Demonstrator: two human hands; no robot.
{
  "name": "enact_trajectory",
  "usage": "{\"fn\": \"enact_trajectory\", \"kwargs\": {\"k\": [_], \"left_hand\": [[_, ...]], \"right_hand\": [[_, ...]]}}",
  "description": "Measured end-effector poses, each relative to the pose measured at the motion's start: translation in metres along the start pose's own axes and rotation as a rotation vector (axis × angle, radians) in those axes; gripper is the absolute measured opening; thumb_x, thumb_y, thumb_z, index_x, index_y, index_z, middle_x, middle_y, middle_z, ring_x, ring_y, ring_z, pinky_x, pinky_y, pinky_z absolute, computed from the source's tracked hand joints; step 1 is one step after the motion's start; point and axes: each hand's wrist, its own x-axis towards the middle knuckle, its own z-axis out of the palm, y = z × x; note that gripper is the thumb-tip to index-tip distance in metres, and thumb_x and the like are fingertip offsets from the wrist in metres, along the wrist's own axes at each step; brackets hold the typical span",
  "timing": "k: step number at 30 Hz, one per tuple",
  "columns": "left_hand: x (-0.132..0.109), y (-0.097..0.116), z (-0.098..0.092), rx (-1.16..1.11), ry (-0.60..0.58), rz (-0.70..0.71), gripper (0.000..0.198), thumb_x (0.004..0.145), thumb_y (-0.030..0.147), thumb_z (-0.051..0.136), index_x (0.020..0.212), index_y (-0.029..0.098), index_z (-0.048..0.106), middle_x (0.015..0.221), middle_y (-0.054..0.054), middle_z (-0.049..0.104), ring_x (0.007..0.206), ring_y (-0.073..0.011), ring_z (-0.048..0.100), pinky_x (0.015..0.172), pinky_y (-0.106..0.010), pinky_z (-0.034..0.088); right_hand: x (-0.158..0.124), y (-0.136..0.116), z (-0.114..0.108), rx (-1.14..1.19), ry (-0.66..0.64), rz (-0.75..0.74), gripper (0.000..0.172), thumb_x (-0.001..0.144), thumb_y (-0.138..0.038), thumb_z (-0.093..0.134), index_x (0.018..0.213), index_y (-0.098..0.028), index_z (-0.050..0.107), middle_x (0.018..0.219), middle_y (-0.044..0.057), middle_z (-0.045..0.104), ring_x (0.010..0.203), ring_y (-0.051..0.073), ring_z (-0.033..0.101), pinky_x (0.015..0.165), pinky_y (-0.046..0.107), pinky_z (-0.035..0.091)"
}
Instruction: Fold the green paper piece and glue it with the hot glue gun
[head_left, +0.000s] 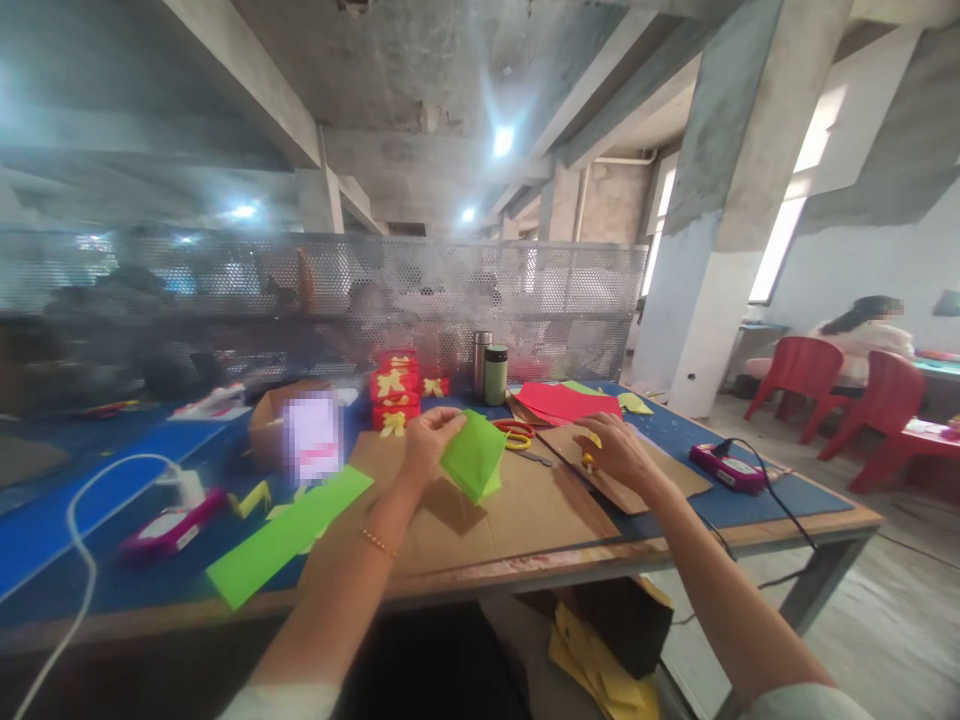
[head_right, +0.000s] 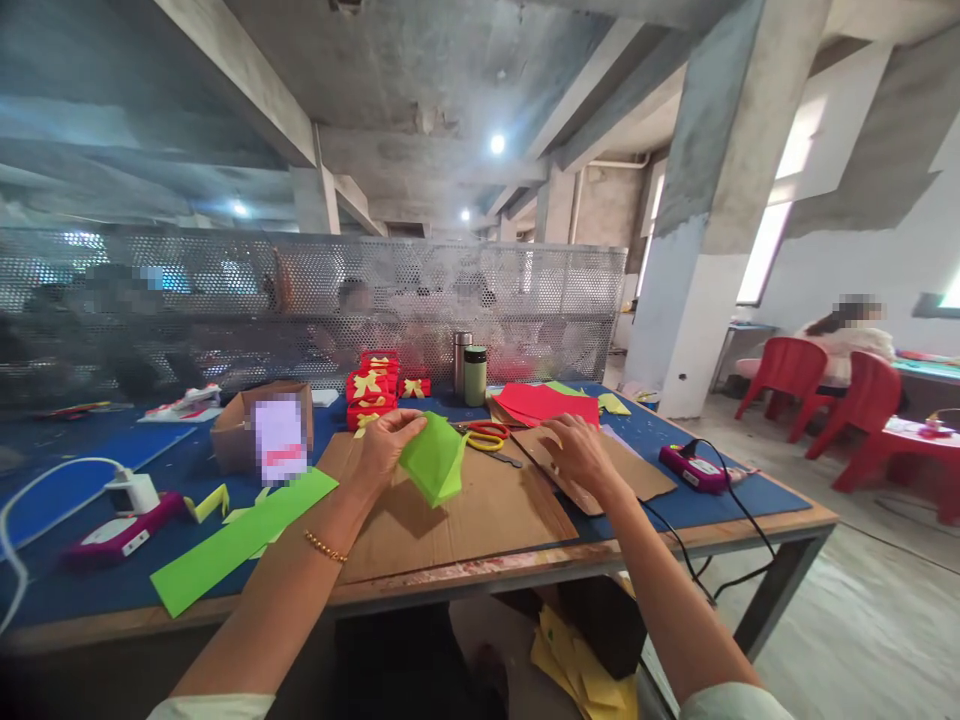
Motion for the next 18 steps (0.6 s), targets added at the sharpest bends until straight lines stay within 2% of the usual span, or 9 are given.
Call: {"fn": "enact_trajectory", "kwargs": {"k": [4, 7, 9, 11, 14, 16, 18], "left_hand": [[0.001, -0.002, 0.0, -0.004, -0.017, -0.014, 0.031, 0.058, 0.034, 0.084, 0.08, 0.015, 0.075, 0.07, -0.002, 0.071, 0.061, -0.0123, 0.06, 0.061, -0.024, 0.048], [0.003, -0.004, -0.003, 0.074, 0.003, 0.081, 0.025, 0.063, 0.033, 0.08, 0.081, 0.017, 0.075, 0.069, -0.001, 0.069, 0.061, -0.0118, 0.058, 0.062, -0.024, 0.047], [0.006, -0.005, -0.005, 0.163, 0.037, 0.174, 0.02, 0.065, 0.032, 0.078, 0.079, 0.018, 0.076, 0.071, -0.001, 0.069, 0.064, -0.0126, 0.059, 0.063, -0.024, 0.047], [0.009, -0.006, -0.008, 0.244, 0.071, 0.246, 0.016, 0.068, 0.031, 0.075, 0.078, 0.019, 0.076, 0.074, -0.002, 0.07, 0.069, -0.014, 0.061, 0.066, -0.025, 0.048], [0.012, -0.009, -0.01, 0.309, 0.09, 0.275, 0.013, 0.069, 0.03, 0.073, 0.076, 0.019, 0.075, 0.075, -0.002, 0.071, 0.071, -0.0151, 0.062, 0.068, -0.026, 0.049], [0.013, -0.011, -0.01, 0.329, 0.089, 0.267, 0.013, 0.069, 0.03, 0.074, 0.075, 0.018, 0.075, 0.072, -0.002, 0.07, 0.07, -0.0153, 0.062, 0.069, -0.026, 0.05], [0.012, -0.013, -0.009, 0.345, 0.085, 0.264, 0.014, 0.07, 0.031, 0.074, 0.075, 0.018, 0.075, 0.07, -0.002, 0.069, 0.07, -0.0158, 0.062, 0.069, -0.027, 0.05]], "right_hand": [[0.039, -0.062, 0.0, 0.381, 0.125, -0.204, 0.023, 0.095, -0.032, 0.057, 0.096, -0.023, 0.078, 0.097, 0.01, 0.076, 0.089, 0.023, 0.069, 0.08, 0.035, 0.052], [0.07, -0.099, 0.009, 0.564, 0.179, -0.287, 0.025, 0.096, -0.033, 0.056, 0.089, -0.023, 0.078, 0.089, 0.008, 0.075, 0.082, 0.02, 0.068, 0.078, 0.033, 0.052], [0.088, -0.116, 0.023, 0.645, 0.197, -0.291, 0.026, 0.095, -0.035, 0.057, 0.087, -0.022, 0.078, 0.087, 0.008, 0.075, 0.081, 0.02, 0.067, 0.076, 0.032, 0.051], [0.099, -0.126, 0.041, 0.737, 0.207, -0.228, 0.029, 0.093, -0.041, 0.058, 0.086, -0.022, 0.077, 0.088, 0.008, 0.075, 0.079, 0.02, 0.066, 0.074, 0.032, 0.051], [0.1, -0.128, 0.069, 0.862, 0.258, -0.07, 0.036, 0.093, -0.048, 0.054, 0.088, -0.021, 0.077, 0.087, 0.009, 0.074, 0.078, 0.02, 0.065, 0.073, 0.033, 0.051], [0.093, -0.125, 0.079, 0.85, 0.252, -0.037, 0.035, 0.091, -0.05, 0.056, 0.088, -0.021, 0.077, 0.085, 0.008, 0.073, 0.078, 0.021, 0.064, 0.074, 0.034, 0.051], [0.084, -0.121, 0.08, 0.84, 0.244, -0.032, 0.034, 0.092, -0.049, 0.056, 0.089, -0.022, 0.077, 0.085, 0.007, 0.073, 0.081, 0.021, 0.064, 0.077, 0.035, 0.05]]}}
